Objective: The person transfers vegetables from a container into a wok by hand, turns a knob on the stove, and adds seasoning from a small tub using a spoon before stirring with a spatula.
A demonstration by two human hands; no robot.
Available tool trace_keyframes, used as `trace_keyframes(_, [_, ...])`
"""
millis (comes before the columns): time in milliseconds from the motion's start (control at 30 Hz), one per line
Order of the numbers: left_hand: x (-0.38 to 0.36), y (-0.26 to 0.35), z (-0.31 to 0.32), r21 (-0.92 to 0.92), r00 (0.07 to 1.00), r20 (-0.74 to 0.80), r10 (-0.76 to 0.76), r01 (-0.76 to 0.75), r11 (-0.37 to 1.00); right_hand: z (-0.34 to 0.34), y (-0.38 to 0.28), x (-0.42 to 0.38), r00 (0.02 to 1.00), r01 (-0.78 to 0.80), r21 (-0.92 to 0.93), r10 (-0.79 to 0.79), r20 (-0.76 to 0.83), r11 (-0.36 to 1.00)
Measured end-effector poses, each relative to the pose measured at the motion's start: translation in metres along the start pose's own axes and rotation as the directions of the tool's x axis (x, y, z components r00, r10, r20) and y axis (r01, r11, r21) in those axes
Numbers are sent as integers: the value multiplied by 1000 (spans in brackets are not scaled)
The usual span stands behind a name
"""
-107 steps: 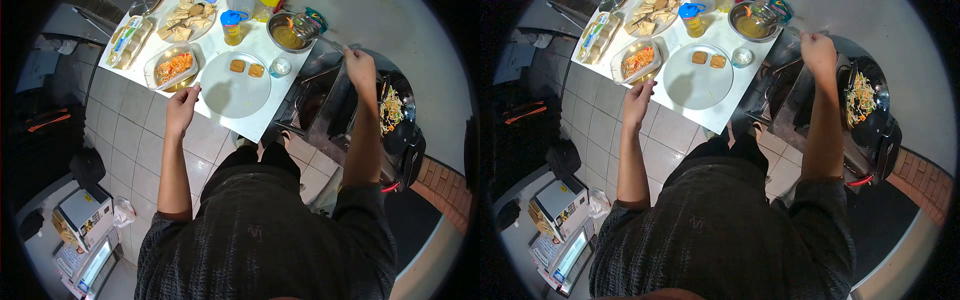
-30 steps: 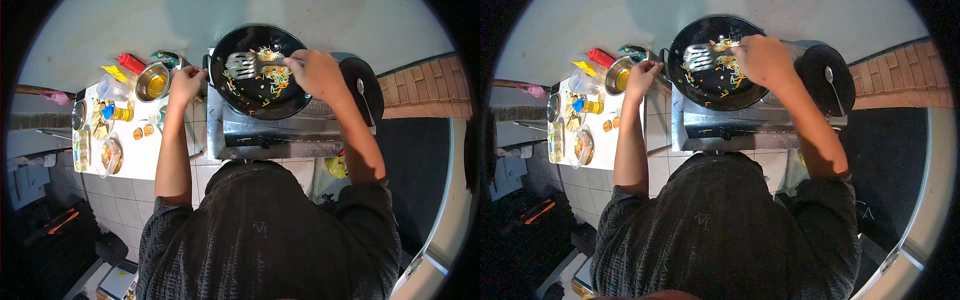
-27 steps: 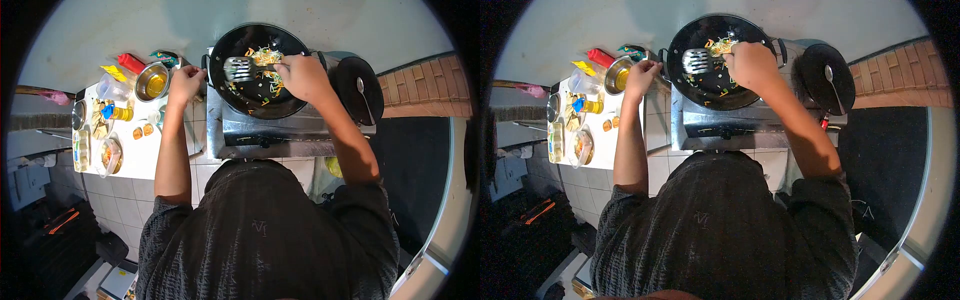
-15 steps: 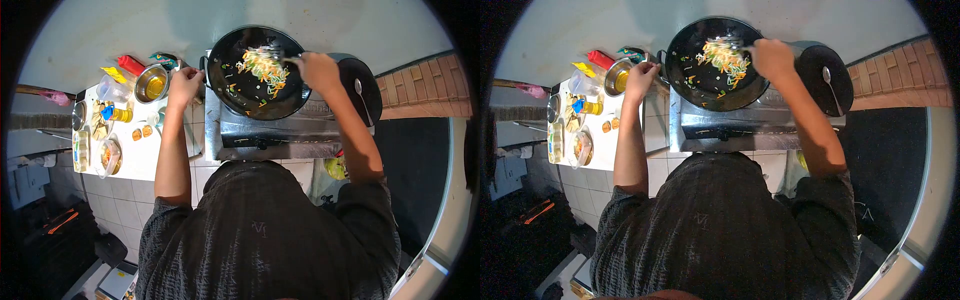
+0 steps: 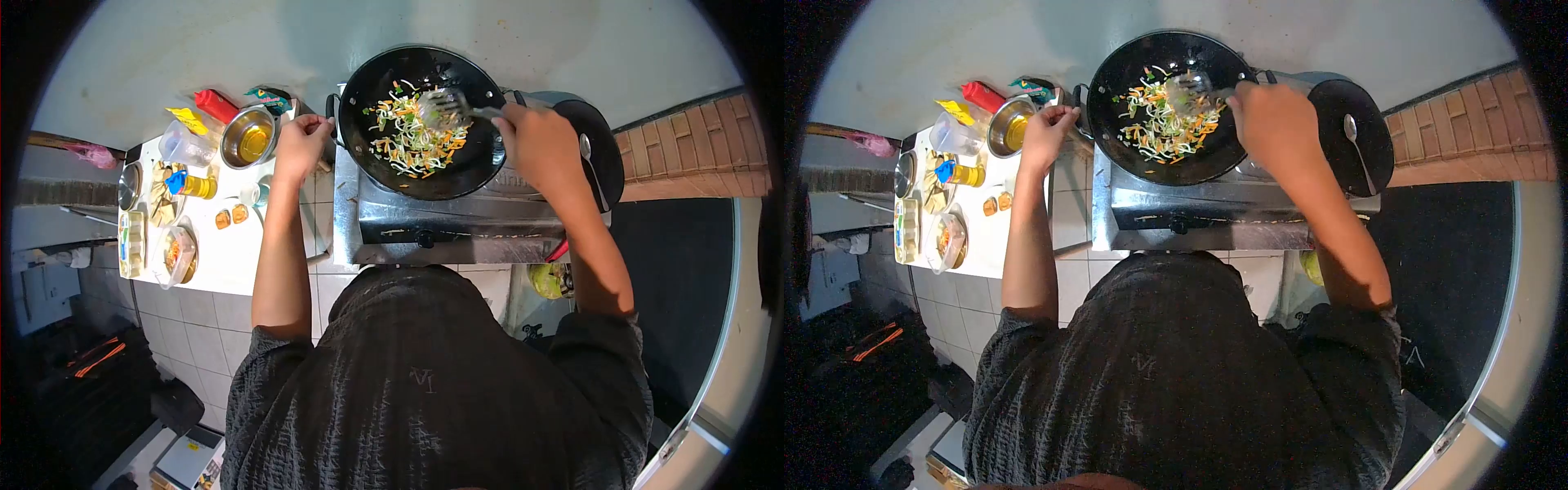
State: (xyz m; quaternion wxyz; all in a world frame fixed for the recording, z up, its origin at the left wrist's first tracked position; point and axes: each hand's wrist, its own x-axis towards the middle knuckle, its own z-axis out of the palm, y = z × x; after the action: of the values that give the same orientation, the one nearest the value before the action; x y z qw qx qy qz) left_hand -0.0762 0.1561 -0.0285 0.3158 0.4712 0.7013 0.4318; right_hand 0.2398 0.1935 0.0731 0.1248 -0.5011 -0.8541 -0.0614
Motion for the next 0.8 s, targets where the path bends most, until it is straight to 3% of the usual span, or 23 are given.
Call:
trace_keyframes(67, [4,-1,1,-14,1000,-3,2,-2,1000,7,-6,-6,986,30,-38,-23,168,999])
trace_keyframes(133, [5,-2,1,5,1000,22,17,-18,1000,22,-5,-5,987,-6,19,3,163,1000])
trace_keyframes(200, [4,-1,1,-23,1000,18,18,-17,1000,22,-1,6,991,-69,-123,82,102,990])
trace_keyframes(267, [1,2,0,-14,1000,16,-6,6,1000,-5,6,17,988,-156,-149,155,-19,976])
trace_keyframes(333, [-1,2,-1,-14,1000,19,1,-1,1000,-19,10,29,974,-178,-199,202,103,964])
trace_keyframes(433, [3,1,1,-22,1000,24,18,-18,1000,20,7,41,946,-200,-169,235,223,965])
trace_keyframes(467, [2,0,1,-21,1000,19,18,-17,1000,38,10,44,941,-179,-38,183,286,983])
trace_keyframes(533, [0,1,1,-19,999,7,31,-31,999,39,2,41,965,-133,126,100,241,983])
trace_keyframes(567, [0,1,1,-36,1000,19,20,-19,999,34,1,39,967,-126,126,94,236,984])
trace_keyframes(633, [-2,1,-1,9,1000,6,12,-12,1000,9,-9,29,1000,-28,143,29,0,989])
trace_keyframes(733, [0,-2,-1,-33,999,36,-22,23,999,12,-9,18,993,100,151,-109,50,983])
trace_keyframes(800, [0,-2,0,-17,999,38,-24,25,1000,23,-10,14,990,90,150,-105,94,985])
